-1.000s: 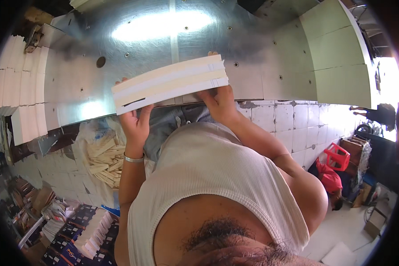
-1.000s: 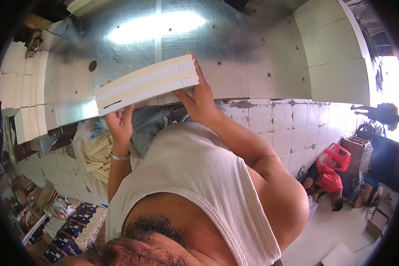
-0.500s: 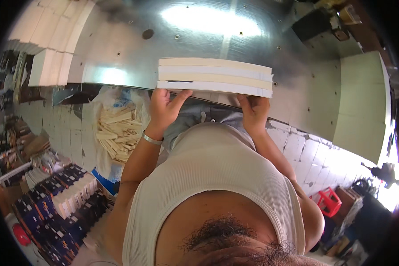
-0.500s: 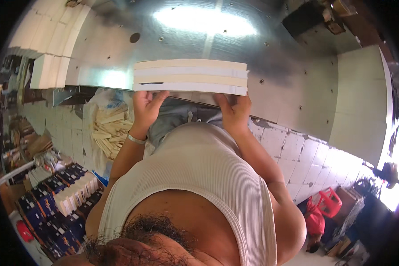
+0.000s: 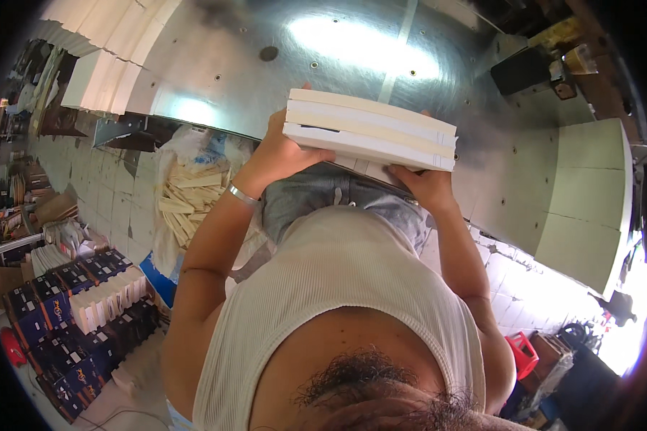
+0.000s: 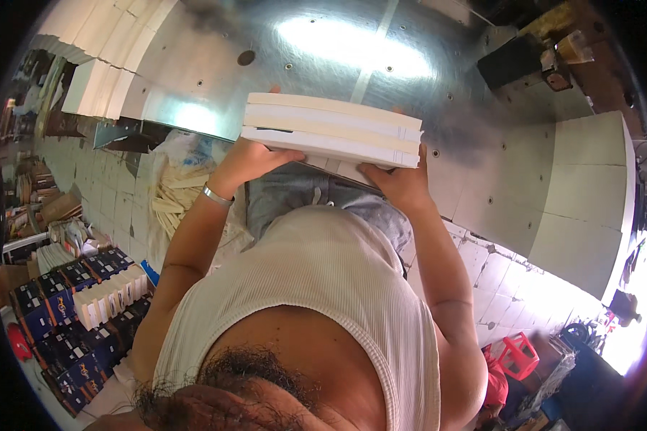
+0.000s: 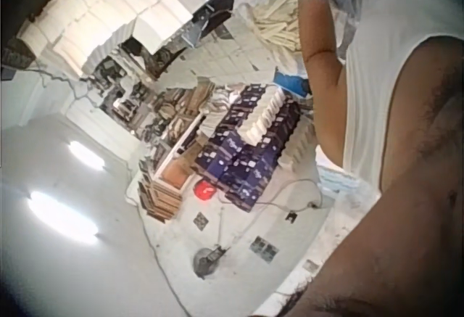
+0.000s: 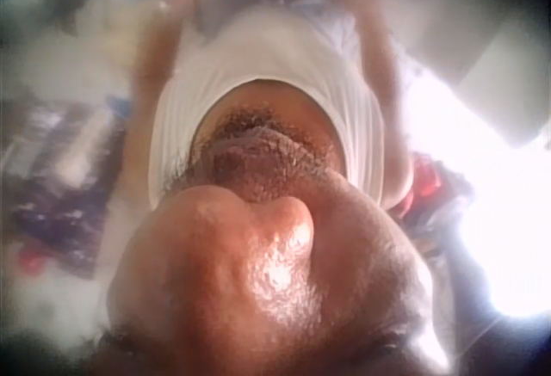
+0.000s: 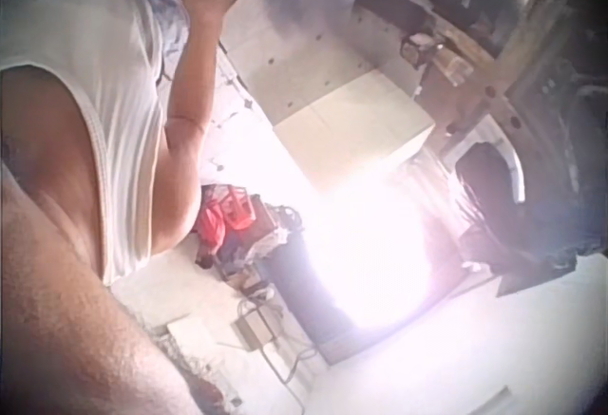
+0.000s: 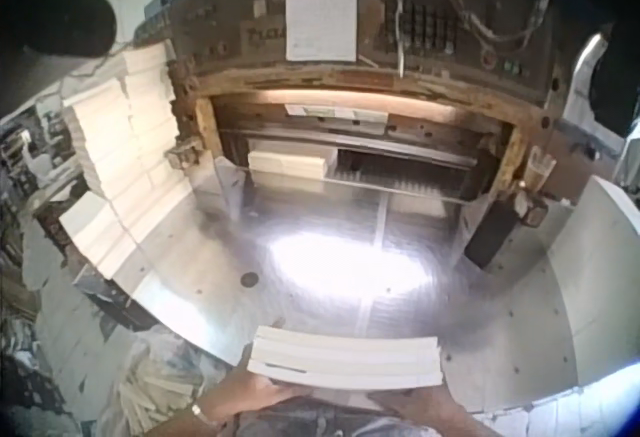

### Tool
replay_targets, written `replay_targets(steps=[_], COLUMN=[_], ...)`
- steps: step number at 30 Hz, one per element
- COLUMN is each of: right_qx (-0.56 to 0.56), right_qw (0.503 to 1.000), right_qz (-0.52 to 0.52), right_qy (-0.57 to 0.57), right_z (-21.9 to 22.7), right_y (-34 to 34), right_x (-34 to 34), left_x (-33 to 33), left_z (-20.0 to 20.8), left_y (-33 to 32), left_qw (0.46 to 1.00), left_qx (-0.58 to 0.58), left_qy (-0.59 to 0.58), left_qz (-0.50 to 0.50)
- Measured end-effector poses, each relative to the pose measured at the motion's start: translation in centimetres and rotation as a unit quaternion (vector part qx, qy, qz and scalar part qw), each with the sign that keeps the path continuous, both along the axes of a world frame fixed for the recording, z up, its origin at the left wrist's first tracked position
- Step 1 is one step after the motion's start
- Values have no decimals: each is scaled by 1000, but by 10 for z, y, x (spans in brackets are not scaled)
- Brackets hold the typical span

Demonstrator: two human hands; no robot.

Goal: The person aligns stacks of white paper against the guides of an industrial paper cutting machine by hand and moves them into the cutting area for trimming.

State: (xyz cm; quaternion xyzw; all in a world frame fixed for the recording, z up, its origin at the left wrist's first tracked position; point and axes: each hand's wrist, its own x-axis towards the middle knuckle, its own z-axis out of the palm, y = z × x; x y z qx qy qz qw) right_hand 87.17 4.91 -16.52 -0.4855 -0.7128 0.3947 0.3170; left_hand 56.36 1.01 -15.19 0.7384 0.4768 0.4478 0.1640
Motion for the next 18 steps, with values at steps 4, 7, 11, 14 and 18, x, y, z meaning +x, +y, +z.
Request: replay_targets(steps=[4,7,11,14,18], right_qx=[-11,96,108,183,234], right_qw=[994,987,984,982,965], right_qz=[37,47,41,36,-8], right_qy=[-98,-123,-134,-3,121], right_z=[-7,-4,-12,-19,-31], right_y=[5,2,-2,-1,-15], right_x=[7,1,3,11,11], left_x=[-3,-1,-5,-7,-4], left_z=[-3,-1,-5,-9,-14], left_y=[0,0,-3,-8,-6], left_qw=[999,999,999,999,1000], left_qx=[-43,-36,-2,2,8], left_qy=[4,-7,38,43,-6], left_qz=[-22,-21,-16,13,-4])
